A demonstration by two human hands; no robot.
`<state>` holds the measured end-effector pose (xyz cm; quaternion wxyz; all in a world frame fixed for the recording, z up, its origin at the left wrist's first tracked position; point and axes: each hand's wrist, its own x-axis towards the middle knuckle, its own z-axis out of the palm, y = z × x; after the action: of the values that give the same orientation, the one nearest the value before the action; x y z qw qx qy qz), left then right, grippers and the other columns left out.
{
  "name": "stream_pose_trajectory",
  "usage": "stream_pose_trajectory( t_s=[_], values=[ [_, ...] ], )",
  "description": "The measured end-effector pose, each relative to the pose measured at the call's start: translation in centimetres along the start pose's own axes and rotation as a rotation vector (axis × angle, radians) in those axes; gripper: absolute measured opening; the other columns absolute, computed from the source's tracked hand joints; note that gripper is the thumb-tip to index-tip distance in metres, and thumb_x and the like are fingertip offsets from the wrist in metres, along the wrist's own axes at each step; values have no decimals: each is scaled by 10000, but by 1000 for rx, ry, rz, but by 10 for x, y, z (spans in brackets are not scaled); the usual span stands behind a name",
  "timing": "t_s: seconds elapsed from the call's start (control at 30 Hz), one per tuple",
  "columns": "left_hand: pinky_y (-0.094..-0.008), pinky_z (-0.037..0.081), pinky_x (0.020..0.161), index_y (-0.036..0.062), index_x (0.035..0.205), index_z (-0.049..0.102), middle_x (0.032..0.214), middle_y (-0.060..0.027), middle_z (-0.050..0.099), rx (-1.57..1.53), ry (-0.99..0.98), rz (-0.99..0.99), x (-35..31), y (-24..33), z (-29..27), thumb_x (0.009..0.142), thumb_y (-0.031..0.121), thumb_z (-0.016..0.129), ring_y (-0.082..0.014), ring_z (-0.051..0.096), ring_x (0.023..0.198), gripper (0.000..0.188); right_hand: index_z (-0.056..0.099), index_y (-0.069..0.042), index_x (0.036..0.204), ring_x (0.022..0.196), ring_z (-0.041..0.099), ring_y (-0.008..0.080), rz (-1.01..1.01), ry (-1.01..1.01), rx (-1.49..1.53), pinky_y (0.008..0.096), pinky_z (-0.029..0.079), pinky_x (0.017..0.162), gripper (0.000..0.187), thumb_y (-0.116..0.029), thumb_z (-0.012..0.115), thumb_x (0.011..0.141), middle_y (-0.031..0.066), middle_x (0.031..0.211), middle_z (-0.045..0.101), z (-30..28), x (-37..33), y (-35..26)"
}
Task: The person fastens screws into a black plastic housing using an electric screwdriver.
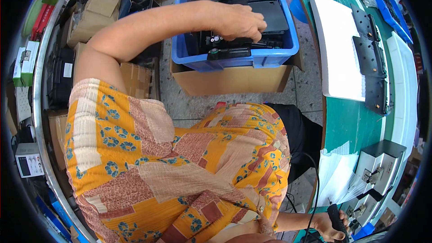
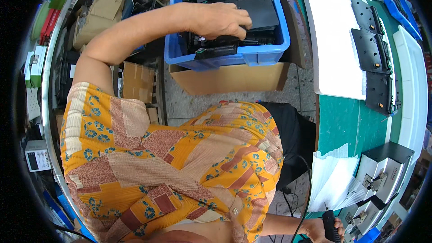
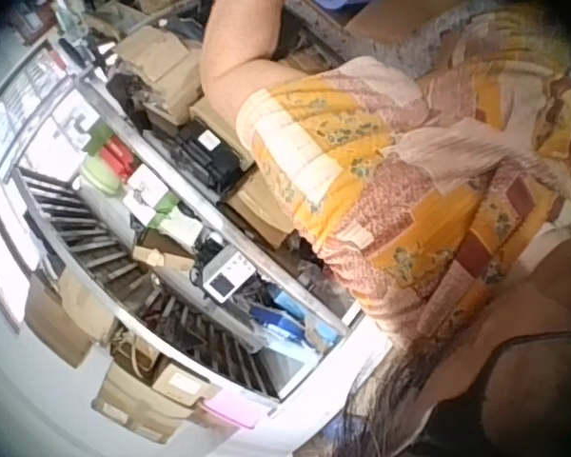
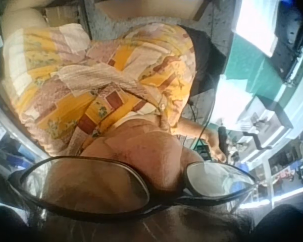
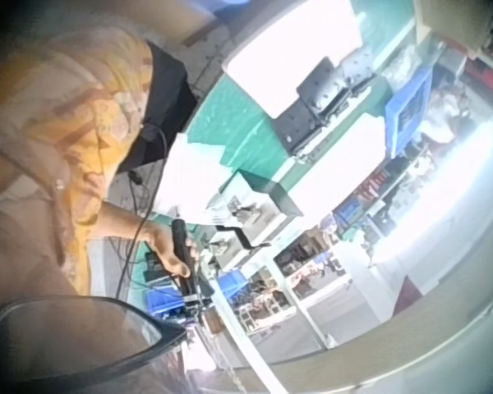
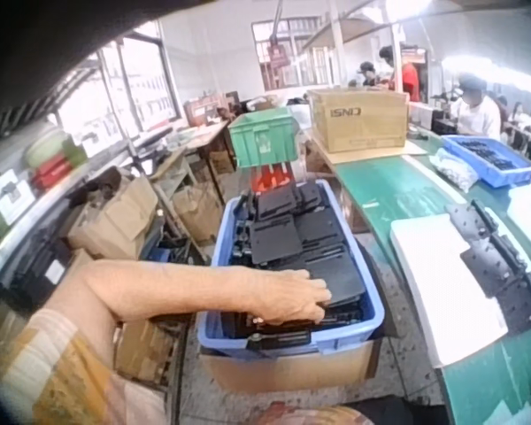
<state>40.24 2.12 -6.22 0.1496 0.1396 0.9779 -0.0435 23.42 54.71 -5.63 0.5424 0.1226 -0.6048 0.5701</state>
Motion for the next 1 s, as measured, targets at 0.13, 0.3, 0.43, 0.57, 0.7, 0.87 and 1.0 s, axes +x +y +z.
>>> stream_pose_trajectory(
  t_s=[0.13,0.3,0.43,0.57,0.7,0.87,1.0],
  values=[
    [-422,510,944,72,1098,734,1168,-86,591,-150,-76,-49,14,-6,-12,717,-83,738,-294,559,1175,412,581,-87,800,456,520,143,6,-4,21,265,442,383,470,-455,491,1077,19,628,551,-7,2,9],
    [-423,521,964,64,1094,741,1154,-82,590,-199,-87,-111,20,-12,-9,707,-114,713,-295,567,1161,427,563,-17,894,562,531,212,121,-120,146,336,470,505,520,-527,652,948,75,706,549,-35,13,28],
    [-415,523,974,57,1083,743,1146,-78,589,-193,-55,-117,20,-9,-8,697,-76,743,-293,568,1151,409,518,45,981,691,555,279,243,-139,213,417,497,645,686,-572,785,843,137,804,547,-45,15,33],
    [-433,523,977,75,1108,748,1179,-108,574,-222,-44,-145,19,-8,-6,713,74,800,-312,558,1194,399,512,45,981,693,557,282,199,-151,179,417,497,645,683,-569,780,850,145,807,550,-43,13,30],
    [-426,522,976,56,1069,743,1159,-109,584,-214,4,-164,15,-4,0,728,84,806,-310,561,1190,348,512,45,984,690,557,281,223,-131,189,414,498,639,691,-577,780,847,143,801,549,-40,13,30],
    [-402,520,976,35,995,727,1090,-86,607,-219,82,-178,15,-4,3,735,81,830,-292,574,1131,283,511,47,986,687,557,279,210,-145,183,409,500,639,709,-592,783,840,142,797,550,-41,14,33],
    [-398,523,971,27,981,723,1095,-96,614,-249,32,-191,21,-14,-6,722,71,821,-302,586,1121,280,511,46,983,689,558,276,199,-146,186,407,499,637,722,-601,792,829,141,794,548,-39,13,32]
  ],
)
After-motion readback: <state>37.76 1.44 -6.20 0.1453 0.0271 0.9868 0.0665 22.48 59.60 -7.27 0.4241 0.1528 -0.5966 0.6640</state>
